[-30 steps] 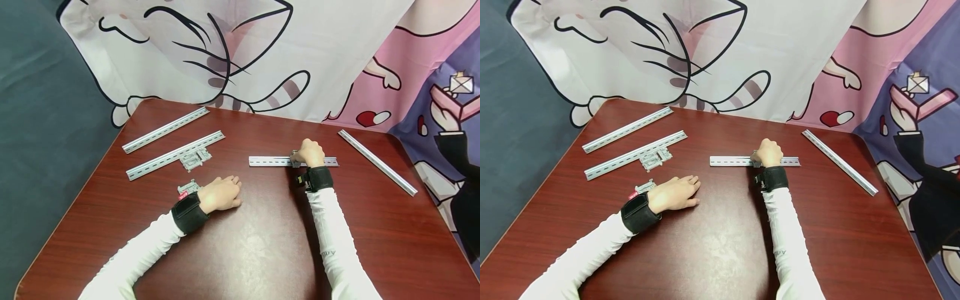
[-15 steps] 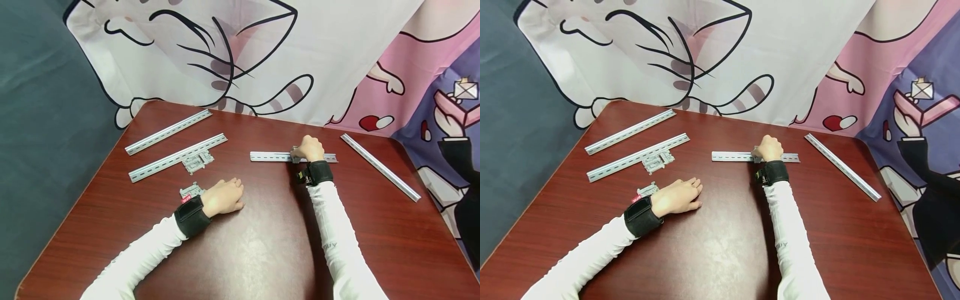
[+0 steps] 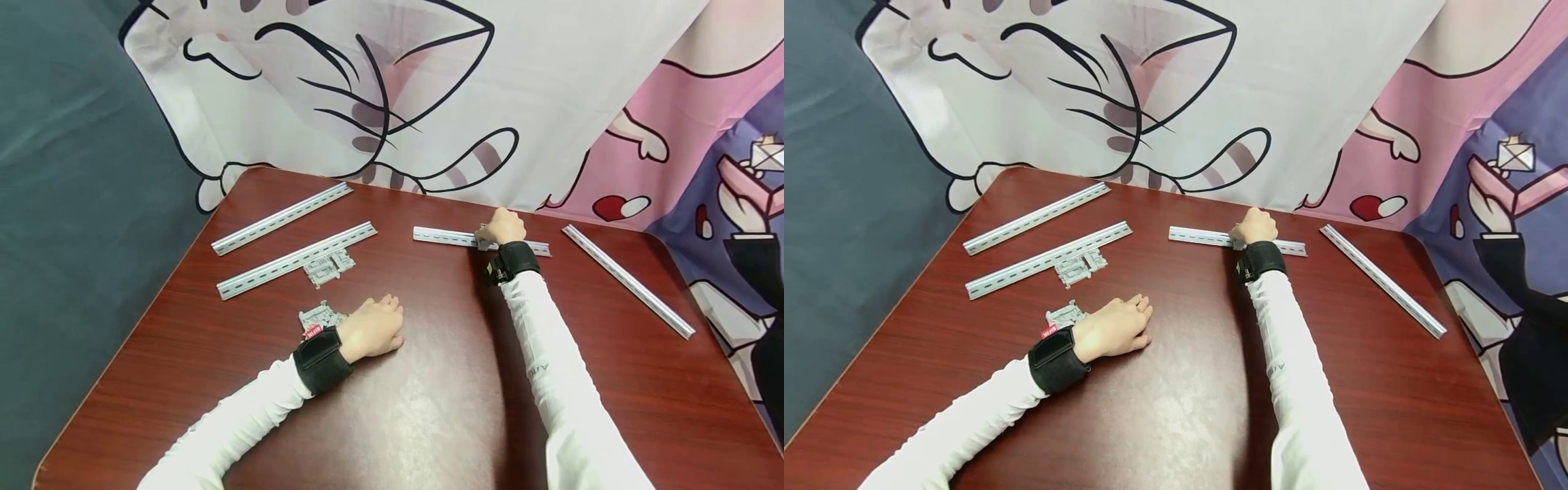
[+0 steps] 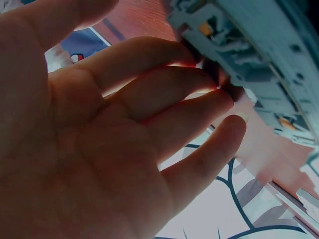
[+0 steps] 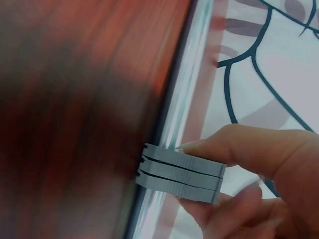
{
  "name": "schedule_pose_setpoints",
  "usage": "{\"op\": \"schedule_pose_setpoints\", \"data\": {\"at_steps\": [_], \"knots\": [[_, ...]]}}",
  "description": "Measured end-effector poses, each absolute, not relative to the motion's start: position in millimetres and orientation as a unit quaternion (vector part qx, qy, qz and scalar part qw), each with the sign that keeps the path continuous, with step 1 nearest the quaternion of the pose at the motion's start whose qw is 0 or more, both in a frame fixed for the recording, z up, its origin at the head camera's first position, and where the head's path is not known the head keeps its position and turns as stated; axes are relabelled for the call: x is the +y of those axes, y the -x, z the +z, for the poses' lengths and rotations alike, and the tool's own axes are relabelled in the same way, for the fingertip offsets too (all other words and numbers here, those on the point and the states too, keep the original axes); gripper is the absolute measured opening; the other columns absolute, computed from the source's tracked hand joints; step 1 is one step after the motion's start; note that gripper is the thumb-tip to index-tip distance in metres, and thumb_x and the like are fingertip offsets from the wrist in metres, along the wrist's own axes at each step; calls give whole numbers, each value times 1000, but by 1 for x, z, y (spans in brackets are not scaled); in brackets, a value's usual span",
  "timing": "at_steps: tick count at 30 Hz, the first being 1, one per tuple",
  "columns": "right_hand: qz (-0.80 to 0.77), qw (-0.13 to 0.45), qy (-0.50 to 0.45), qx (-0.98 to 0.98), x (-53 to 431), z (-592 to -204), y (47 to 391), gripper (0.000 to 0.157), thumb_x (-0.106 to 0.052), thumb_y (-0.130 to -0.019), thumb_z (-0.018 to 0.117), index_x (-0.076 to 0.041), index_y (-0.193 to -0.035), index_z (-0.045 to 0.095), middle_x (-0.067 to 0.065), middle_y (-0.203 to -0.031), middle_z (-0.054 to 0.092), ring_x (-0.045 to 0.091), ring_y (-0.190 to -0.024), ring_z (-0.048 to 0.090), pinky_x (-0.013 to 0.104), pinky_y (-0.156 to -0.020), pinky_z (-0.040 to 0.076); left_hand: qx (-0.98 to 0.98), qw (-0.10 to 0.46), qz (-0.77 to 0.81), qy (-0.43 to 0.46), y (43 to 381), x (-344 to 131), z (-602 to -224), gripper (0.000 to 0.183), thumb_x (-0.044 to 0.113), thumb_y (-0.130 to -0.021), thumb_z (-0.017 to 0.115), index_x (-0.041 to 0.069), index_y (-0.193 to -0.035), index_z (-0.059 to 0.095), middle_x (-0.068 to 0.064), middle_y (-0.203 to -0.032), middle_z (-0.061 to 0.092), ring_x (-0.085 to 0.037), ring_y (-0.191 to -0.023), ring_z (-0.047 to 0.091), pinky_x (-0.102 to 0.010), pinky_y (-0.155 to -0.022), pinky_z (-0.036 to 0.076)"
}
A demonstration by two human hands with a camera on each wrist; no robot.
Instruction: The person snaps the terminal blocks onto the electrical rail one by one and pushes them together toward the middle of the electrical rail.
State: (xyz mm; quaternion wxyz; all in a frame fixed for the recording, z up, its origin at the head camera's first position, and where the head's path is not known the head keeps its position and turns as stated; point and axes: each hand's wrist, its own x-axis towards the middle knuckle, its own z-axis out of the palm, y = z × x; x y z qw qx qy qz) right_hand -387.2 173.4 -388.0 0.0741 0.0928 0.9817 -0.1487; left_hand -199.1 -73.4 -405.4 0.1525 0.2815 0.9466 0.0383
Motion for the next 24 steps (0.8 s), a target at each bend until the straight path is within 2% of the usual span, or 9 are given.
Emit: {"op": "schedule_pose_setpoints", "data": {"at_steps": [5,11,15,19,24], "knots": [[-155,65,-84,982,172,-388,402,37,-27,-78,67,2,-100,61,28,-117,61,44,-109,57,53,-87,51,950,153,27,-272,197,-71,-406,56,33,-95,58,-5,-136,51,-22,-146,45,-33,-140,39,-48,-110,36],[-153,62,-77,983,171,-387,417,38,-25,-76,67,3,-101,61,31,-122,58,45,-114,55,50,-91,50,947,166,7,-274,191,-69,-407,60,35,-96,56,-5,-139,46,-24,-149,40,-34,-142,35,-47,-111,35],[-151,62,-63,985,173,-388,428,32,-22,-74,68,3,-93,62,28,-112,62,41,-107,57,47,-88,49,946,169,5,-276,190,-69,-406,62,37,-96,56,-5,-140,45,-24,-150,39,-35,-142,35,-46,-112,34],[-143,56,-56,986,174,-390,441,25,-22,-73,68,1,-84,64,24,-100,65,39,-101,59,44,-85,50,948,167,9,-272,192,-73,-403,60,38,-95,56,-1,-140,47,-19,-148,43,-34,-140,38,-47,-111,34],[-148,56,-57,986,175,-392,454,28,-23,-71,69,1,-83,64,25,-101,64,37,-97,59,45,-85,50,948,178,16,-263,194,-77,-398,58,39,-96,56,4,-141,48,-13,-148,46,-33,-140,39,-47,-112,34]]}}
